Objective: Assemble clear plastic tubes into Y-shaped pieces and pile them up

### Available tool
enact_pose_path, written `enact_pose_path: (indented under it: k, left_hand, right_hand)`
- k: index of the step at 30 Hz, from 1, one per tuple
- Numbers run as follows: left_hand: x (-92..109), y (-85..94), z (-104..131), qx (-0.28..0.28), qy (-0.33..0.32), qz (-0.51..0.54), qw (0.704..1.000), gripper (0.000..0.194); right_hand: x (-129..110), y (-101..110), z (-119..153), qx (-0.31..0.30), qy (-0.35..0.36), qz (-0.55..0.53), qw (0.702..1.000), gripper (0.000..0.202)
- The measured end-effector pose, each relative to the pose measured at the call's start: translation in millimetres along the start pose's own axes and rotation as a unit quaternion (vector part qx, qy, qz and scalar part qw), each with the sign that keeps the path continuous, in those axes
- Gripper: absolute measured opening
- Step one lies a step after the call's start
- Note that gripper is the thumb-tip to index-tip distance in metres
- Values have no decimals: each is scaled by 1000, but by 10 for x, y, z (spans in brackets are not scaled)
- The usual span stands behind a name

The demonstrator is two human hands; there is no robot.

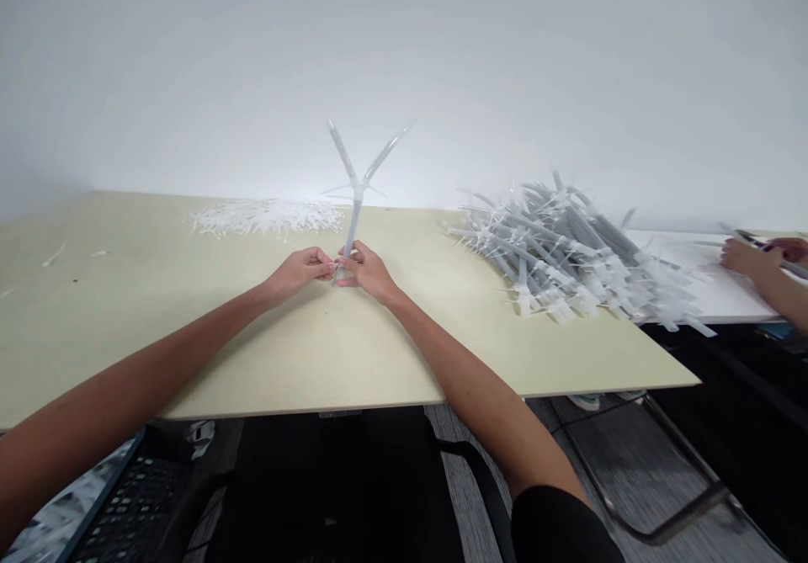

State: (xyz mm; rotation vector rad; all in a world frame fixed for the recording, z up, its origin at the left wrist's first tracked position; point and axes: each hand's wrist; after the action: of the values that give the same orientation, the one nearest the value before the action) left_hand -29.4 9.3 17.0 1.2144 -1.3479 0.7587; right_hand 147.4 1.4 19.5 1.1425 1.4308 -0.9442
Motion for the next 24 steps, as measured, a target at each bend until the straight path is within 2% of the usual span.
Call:
enact_pose_path:
  k: [4,10,17,24]
  left_hand:
    - [8,2,8,4,-14,-4,1000,30]
    - [33,-12,19,28,-11,-28,999,24]
    - [60,-72,31,37,1,-1,999,21]
    - [60,-52,19,35,5,11,999,23]
  right_hand:
    - [-18,-13,5,1,-20,-41,999,20]
    - [-57,33,-1,8,-27,-24,999,28]
    - [-78,55,12,-33,-34,-37,998,27]
    - [-158,38,50,-38,-60,-43,997,27]
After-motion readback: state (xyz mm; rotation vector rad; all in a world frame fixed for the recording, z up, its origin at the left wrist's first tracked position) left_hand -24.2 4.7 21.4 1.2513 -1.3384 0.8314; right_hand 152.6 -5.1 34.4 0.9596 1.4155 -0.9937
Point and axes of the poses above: each hand's wrist, its own z-axis away from the middle knuckle, its own y-axis out of the back of the hand, x = y × z, and after that the axes turned 4 degrees about x, right-handed
